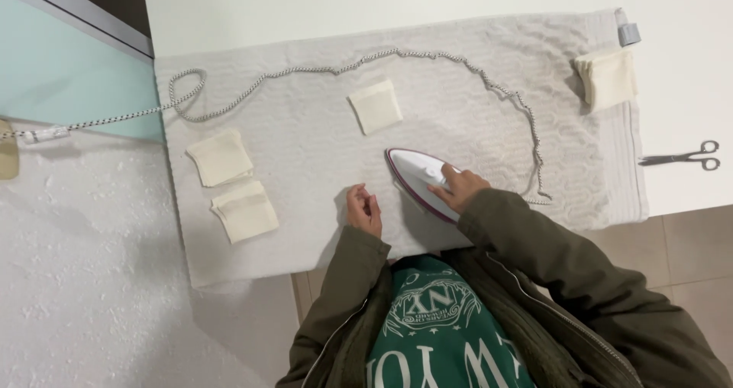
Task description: The recorder is ironing small square pieces of white fabric on a table.
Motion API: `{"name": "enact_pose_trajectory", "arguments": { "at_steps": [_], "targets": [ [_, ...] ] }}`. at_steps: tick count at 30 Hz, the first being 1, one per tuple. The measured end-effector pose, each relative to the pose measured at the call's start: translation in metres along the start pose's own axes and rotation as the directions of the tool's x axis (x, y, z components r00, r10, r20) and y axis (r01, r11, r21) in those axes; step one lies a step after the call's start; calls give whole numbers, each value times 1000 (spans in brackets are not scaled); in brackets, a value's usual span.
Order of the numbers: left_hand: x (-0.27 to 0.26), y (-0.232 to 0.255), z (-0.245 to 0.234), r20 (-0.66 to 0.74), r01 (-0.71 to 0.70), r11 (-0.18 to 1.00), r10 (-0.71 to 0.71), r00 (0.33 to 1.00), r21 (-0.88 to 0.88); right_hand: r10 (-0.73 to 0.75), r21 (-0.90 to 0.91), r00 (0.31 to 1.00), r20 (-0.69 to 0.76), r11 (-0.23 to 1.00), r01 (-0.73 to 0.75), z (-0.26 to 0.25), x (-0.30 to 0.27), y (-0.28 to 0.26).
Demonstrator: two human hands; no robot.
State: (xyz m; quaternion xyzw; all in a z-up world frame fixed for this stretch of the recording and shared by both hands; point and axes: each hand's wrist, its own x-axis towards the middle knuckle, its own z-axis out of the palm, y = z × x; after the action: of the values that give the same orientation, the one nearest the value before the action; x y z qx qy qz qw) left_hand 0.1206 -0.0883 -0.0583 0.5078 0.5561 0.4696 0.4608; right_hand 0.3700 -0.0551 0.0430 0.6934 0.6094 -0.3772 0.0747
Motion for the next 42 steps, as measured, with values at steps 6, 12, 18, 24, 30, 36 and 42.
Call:
{"name": "enact_pose_trajectory", "arguments": {
  "at_steps": [6,12,18,24,30,36,42],
  "targets": [
    [2,-7,-1,22,-42,999,43,999,-14,-40,-24,998,46,999,41,20,2,18],
    [3,2,-3,50,5,999,-7,999,52,-50,-55,999,5,997,50,22,-4,3],
    [-3,-7,5,29,-7,984,2,1000,176,-73,-98,983,-169,994,57,37,-3,-3],
    [-6,-3,9,478,-617,632,406,779,469,-15,-51,981,-195,999,5,25,-7,15],
    [-1,25,7,510,-627,496,365,779,601,-22,-12,960,-279,1000,20,31,-2,18],
    [0,25,6,507,-601,542,332,795,587,12,-22,968,-251,1000,-18,9,0,-1],
    [-1,12,8,508,-607,528,339,792,593,12,-30,966,-259,999,-20,10,4,5]
  ]
}}
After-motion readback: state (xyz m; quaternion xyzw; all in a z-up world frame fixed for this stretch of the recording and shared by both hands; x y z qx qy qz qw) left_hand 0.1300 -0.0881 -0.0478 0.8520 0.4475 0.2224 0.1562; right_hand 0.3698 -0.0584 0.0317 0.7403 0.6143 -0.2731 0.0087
